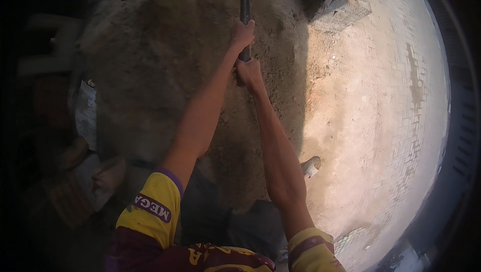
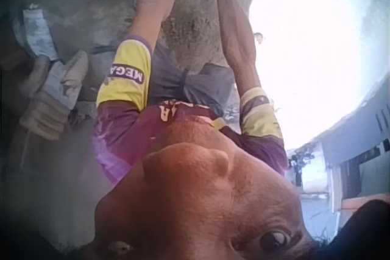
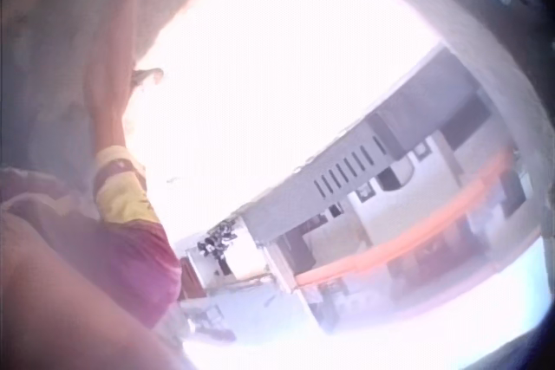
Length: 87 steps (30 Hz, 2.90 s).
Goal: The person picks up a mallet from a bucket, walks across a tiled floor to a pile of sand, and uses a hoe to mix the sand by repeatedly pulling it toward their feet.
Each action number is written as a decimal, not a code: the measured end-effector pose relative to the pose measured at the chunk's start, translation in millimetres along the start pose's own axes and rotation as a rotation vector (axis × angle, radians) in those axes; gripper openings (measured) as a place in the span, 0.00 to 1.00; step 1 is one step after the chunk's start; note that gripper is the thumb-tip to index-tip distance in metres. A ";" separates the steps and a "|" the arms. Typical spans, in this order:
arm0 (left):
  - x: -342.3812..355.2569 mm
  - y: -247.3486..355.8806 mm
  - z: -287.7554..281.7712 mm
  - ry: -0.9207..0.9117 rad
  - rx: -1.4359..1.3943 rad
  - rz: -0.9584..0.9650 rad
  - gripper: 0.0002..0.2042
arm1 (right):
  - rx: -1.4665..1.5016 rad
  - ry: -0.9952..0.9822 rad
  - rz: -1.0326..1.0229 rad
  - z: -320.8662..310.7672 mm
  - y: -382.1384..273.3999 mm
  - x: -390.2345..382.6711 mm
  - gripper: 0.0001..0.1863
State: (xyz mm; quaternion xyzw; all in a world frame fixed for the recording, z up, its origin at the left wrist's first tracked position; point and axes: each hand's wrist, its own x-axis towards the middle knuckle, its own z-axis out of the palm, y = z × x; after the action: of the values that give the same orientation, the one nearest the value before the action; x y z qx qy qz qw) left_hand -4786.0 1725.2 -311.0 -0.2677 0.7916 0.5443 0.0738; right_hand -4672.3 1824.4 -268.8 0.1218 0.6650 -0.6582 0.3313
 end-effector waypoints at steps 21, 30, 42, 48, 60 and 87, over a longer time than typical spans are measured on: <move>-519.5 -277.0 94.8 -0.112 -0.392 -1.092 0.12 | -0.459 0.013 0.641 -77.9 232.5 -543.4 0.23; -443.6 -168.9 107.7 -0.213 -0.452 -0.731 0.14 | -0.455 0.191 0.460 -89.2 253.0 -503.4 0.23; -9.4 16.6 65.0 -0.271 0.214 -0.024 0.38 | -0.357 0.145 -0.348 -82.6 -8.3 82.9 0.20; -72.7 -92.7 89.0 -0.167 0.463 -0.063 0.26 | -0.195 0.241 -0.069 -61.0 122.1 31.3 0.18; -209.0 -169.1 121.4 -0.373 -0.303 -0.689 0.18 | -0.378 0.173 0.418 -90.3 237.8 -348.9 0.18; -108.2 -29.4 160.3 -0.290 -0.046 -0.329 0.10 | -0.177 0.183 0.279 -127.6 79.9 -96.7 0.16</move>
State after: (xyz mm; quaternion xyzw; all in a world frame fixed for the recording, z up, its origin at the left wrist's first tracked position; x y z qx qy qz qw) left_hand -4707.6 1899.1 -354.6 -0.3140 0.7056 0.5756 0.2688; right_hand -4587.7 1981.2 -285.1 0.2426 0.7244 -0.5310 0.3666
